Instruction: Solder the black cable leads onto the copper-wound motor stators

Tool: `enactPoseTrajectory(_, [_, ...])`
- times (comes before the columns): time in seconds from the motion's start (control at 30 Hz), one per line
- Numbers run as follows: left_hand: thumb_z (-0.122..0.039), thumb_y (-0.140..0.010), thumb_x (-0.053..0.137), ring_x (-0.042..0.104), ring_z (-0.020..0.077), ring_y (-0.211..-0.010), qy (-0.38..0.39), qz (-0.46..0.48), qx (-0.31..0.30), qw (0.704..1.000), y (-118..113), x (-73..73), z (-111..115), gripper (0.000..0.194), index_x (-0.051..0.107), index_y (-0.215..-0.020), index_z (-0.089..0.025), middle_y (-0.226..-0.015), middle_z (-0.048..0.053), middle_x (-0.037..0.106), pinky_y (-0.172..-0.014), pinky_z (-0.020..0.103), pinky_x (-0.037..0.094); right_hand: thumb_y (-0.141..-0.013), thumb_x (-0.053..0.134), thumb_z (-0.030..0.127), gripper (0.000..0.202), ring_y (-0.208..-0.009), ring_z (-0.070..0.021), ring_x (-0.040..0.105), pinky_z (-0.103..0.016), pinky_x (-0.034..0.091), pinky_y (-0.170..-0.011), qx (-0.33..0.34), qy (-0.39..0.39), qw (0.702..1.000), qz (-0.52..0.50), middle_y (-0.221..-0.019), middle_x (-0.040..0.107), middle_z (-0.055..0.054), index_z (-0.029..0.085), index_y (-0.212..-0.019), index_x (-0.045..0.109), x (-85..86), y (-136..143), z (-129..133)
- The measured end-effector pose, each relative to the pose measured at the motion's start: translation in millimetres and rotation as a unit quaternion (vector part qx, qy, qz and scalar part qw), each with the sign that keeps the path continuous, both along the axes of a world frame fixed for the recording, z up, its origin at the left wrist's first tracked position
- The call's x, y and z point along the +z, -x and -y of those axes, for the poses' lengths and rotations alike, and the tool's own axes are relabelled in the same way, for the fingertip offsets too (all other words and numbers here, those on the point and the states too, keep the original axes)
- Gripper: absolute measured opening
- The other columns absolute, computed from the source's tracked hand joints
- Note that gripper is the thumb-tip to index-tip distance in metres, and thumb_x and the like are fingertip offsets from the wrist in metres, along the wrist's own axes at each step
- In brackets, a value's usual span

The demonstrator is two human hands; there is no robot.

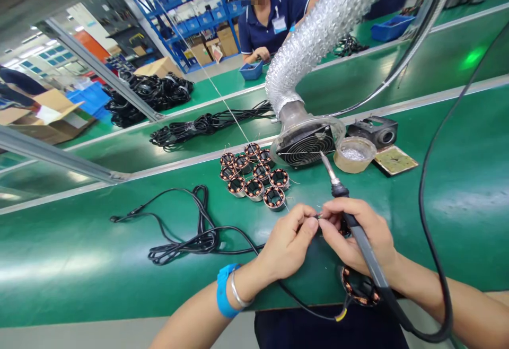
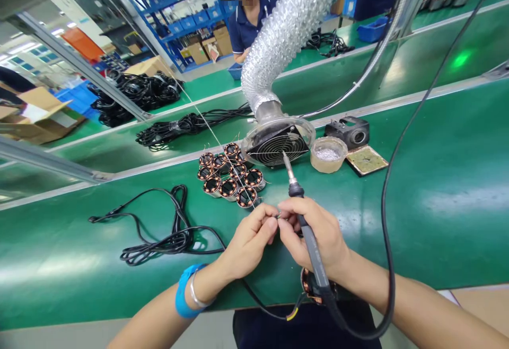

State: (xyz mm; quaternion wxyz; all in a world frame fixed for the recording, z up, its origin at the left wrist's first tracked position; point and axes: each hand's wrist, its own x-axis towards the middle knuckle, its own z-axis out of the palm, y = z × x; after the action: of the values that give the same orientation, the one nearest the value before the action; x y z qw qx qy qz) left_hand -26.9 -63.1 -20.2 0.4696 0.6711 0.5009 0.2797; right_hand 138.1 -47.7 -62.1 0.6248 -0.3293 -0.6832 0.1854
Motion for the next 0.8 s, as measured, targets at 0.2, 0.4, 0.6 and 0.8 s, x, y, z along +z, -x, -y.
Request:
enactPoseTrajectory(0.2, [-0.047, -0.098, 0.046, 0.036, 0.0114, -0.066, 0.016, 0.074, 0.036, 0.997, -2, -1.1, -7, 0.028, 0.047, -0.093, -0.019, -0.073, -0.004, 0.040, -0.063, 0.024, 0.032, -0.082, 0.068, 0.011, 0.040, -0.067, -0.0094, 0.068, -0.017, 0.059, -0.061, 0.032, 0.027, 0.999, 0.000, -0.087, 0.070, 0.001, 0.023, -0.117, 0.054, -0.6, -2, 5])
enactPoseTrajectory(0.4, [-0.045, -0.097, 0.047, 0.035, 0.0123, -0.069, 0.037, 0.032, 0.005, 0.999, -4, 5.1, -9, 0.026, 0.045, -0.090, -0.020, -0.075, -0.004, 0.040, -0.064, 0.025, 0.030, -0.085, 0.067, 0.015, 0.043, -0.075, -0.0124, 0.068, -0.025, 0.061, -0.069, 0.058, 0.134, 0.983, -0.108, -0.092, 0.065, 0.000, 0.026, -0.123, 0.049, 0.7, 2, 1])
enactPoseTrajectory(0.6, [-0.056, -0.098, 0.039, 0.023, 0.0107, -0.057, 0.100, 0.147, 0.041, 0.983, -10, -7.1, -12, 0.036, 0.038, -0.089, -0.022, -0.067, -0.007, 0.029, -0.054, 0.024, 0.023, -0.084, 0.067, 0.014, 0.041, -0.073, -0.0108, 0.067, -0.023, 0.059, -0.069, 0.029, 0.097, 0.991, -0.091, -0.088, 0.063, 0.002, 0.026, -0.120, 0.050, -6.1, 9, 4])
enactPoseTrajectory(0.8, [-0.047, -0.101, 0.035, 0.038, 0.0139, -0.068, 0.060, -0.070, -0.068, 0.993, 2, 12.0, -18, 0.034, 0.041, -0.081, -0.020, -0.074, -0.002, 0.043, -0.064, 0.028, 0.034, -0.081, 0.069, 0.010, 0.040, -0.070, -0.0121, 0.067, -0.025, 0.060, -0.066, 0.006, 0.031, 0.999, 0.008, -0.095, 0.069, -0.003, 0.022, -0.116, 0.055, 5.2, -12, -6])
